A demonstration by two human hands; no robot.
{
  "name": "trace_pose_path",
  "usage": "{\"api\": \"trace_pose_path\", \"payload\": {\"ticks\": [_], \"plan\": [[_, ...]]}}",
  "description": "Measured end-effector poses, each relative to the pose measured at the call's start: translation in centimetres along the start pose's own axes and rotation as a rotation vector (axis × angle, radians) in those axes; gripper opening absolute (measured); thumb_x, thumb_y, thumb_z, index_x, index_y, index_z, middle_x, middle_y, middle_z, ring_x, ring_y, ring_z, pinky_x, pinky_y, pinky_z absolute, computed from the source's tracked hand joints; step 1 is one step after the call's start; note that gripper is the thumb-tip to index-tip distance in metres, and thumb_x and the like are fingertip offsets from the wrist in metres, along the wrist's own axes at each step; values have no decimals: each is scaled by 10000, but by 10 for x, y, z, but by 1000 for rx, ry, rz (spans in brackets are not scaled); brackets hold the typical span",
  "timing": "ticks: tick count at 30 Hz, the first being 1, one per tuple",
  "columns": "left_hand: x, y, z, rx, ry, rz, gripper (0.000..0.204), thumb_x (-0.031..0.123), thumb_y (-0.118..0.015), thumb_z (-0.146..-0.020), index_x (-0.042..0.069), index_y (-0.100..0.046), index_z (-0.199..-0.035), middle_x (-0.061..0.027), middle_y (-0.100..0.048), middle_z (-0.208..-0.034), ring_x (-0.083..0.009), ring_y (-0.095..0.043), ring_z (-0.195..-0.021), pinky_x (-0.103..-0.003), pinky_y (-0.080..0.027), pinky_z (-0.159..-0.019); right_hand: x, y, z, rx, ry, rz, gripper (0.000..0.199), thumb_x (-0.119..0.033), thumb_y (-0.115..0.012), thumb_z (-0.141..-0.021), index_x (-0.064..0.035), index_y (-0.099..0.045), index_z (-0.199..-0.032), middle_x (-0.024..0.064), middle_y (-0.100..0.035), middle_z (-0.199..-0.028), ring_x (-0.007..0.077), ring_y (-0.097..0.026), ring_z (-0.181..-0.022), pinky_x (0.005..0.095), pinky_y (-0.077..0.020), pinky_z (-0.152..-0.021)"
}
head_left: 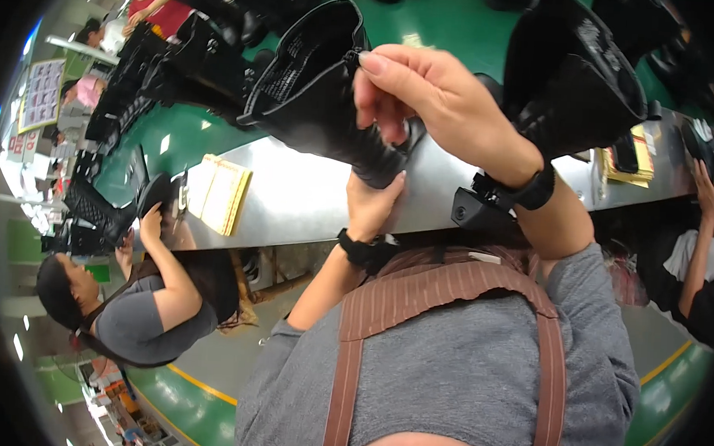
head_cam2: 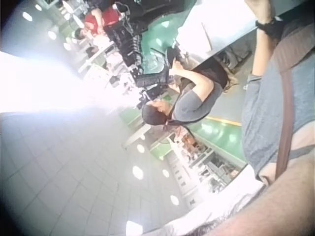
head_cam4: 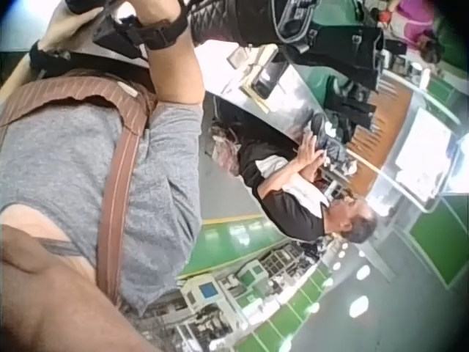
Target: The recorder is inspecting and cleaning pairs of black boots on a production line, checking zippers, buckles, and wiping off debris.
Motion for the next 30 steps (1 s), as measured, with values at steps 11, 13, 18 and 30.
{"api": "trace_pose_path", "payload": {"ticks": [11, 13, 18, 30], "plan": [[92, -31, 25, -171, -637, -357, 325, 25, -627, -856, 6, -501, -1155, -78, -571, -893, -155, -536, -766, -271, -437, -685, 42, 116, 211, 757, -563, 1405, 548, -440, -804, -699, -17, -611, -990, 147, -669, -847, 313, -653, -761, 394, -507, -684], [66, -90, 3, -441, -236, -142, 261, 51, -594, -898, 10, -521, -1145, -60, -611, -857, -137, -578, -704, -261, -447, -591, 46, 119, 200, 762, -95, 1251, 630, -347, -843, -687, 12, -569, -1127, 145, -671, -971, 278, -666, -880, 365, -513, -792], [16, -166, -28, -652, 310, -20, 218, 153, -604, -939, 7, -527, -1081, -51, -624, -794, -122, -615, -667, -247, -452, -512, 92, 140, 189, 705, -195, 752, 567, -247, -817, -739, 21, -558, -1167, 127, -682, -1008, 225, -658, -941, 329, -501, -850], [83, -160, -30, -1118, 527, 337, 256, 222, -498, -1002, 24, -618, -891, -27, -597, -640, -64, -509, -511, -190, -375, -496, 93, 150, 188, 667, -362, 769, 332, -97, -764, -711, -7, -661, -1014, 131, -712, -878, 207, -689, -804, 320, -528, -731]]}}
Point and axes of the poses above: each hand's wrist, its own z-axis away from the middle knuckle, its own y-axis out of the back of the hand, x = y × z, the point moved 5 cm from there along -z, towards the middle knuckle
